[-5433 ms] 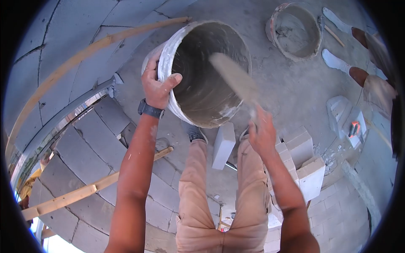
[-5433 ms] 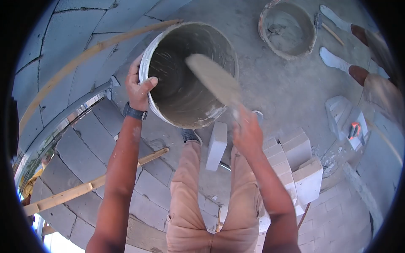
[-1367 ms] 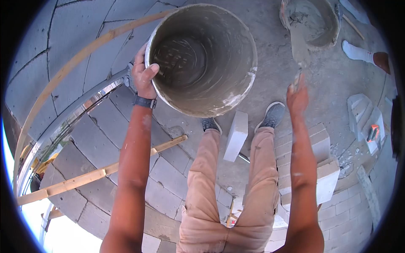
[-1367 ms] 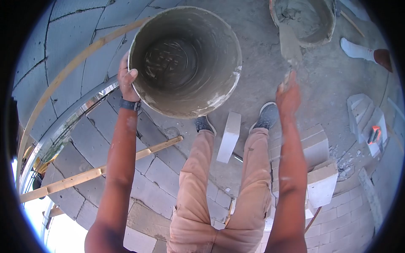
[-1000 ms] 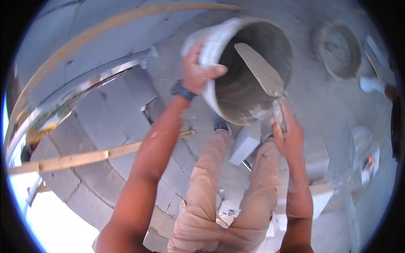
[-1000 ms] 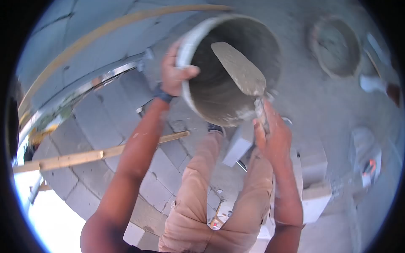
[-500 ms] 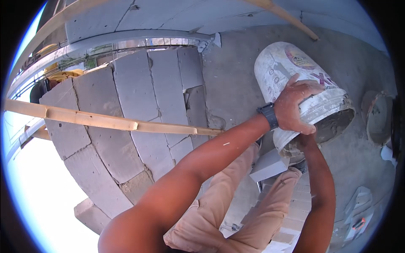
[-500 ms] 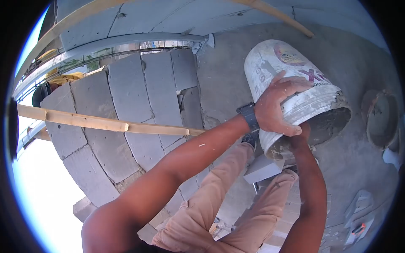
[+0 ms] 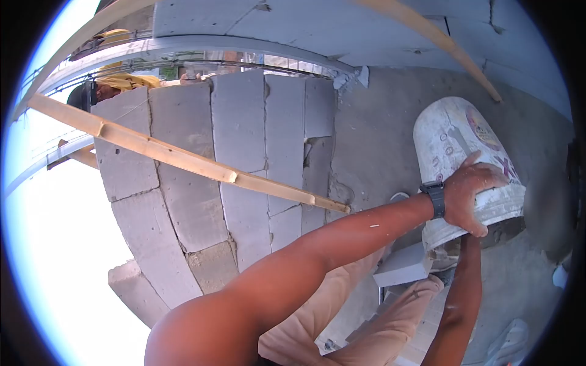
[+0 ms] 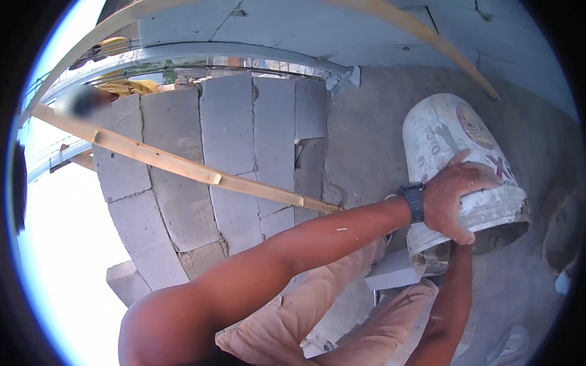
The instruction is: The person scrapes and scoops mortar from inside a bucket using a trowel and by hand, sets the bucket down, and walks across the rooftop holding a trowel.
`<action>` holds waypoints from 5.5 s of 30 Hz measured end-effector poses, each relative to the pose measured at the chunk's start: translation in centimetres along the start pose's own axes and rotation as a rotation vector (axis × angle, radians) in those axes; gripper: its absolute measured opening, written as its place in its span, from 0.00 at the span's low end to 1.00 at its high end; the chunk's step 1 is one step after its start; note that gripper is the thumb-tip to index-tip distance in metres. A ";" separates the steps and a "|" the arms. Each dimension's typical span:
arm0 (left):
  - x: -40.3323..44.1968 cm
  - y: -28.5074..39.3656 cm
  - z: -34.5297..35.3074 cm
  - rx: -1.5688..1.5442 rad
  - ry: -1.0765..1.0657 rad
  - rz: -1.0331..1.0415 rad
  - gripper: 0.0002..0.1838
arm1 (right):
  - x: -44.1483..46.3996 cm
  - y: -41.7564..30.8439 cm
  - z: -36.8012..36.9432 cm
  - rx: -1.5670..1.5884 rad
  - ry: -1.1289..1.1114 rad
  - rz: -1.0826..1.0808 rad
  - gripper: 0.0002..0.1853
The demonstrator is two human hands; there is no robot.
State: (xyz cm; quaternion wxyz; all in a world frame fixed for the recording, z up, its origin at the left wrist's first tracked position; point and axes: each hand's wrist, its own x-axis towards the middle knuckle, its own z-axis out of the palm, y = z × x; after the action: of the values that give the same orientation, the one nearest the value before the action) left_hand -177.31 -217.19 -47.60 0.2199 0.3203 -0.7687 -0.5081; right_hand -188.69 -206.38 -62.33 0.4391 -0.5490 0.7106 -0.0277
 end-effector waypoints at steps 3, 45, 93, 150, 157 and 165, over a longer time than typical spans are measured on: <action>-0.2 0.1 -0.4 -0.023 -0.030 -0.016 0.52 | -0.1 -0.7 1.3 0.022 -0.106 -0.045 0.26; 3.0 0.4 -0.7 -0.286 0.208 -0.234 0.39 | -22.5 17.7 -1.8 0.131 0.747 0.622 0.30; -0.4 1.1 -0.3 0.072 -0.107 -0.016 0.52 | -4.2 0.1 0.6 0.428 -0.373 -0.228 0.17; -13.8 27.9 -10.4 0.253 0.183 -0.887 0.38 | -54.6 -1.0 -11.2 0.681 0.578 0.624 0.28; -16.7 37.9 -17.9 -0.176 0.255 -0.637 0.22 | -56.7 5.3 -17.1 0.690 0.689 0.496 0.22; -19.4 57.9 -25.1 -0.722 0.429 -0.281 0.13 | -54.4 11.8 -23.1 0.748 0.560 0.564 0.18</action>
State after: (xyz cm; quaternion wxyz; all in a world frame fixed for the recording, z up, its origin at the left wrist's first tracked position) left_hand -162.67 -203.27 15.22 0.4011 0.4223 -0.4279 -0.6912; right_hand -212.11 -168.12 -22.03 0.3890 -0.1151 0.8616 -0.3050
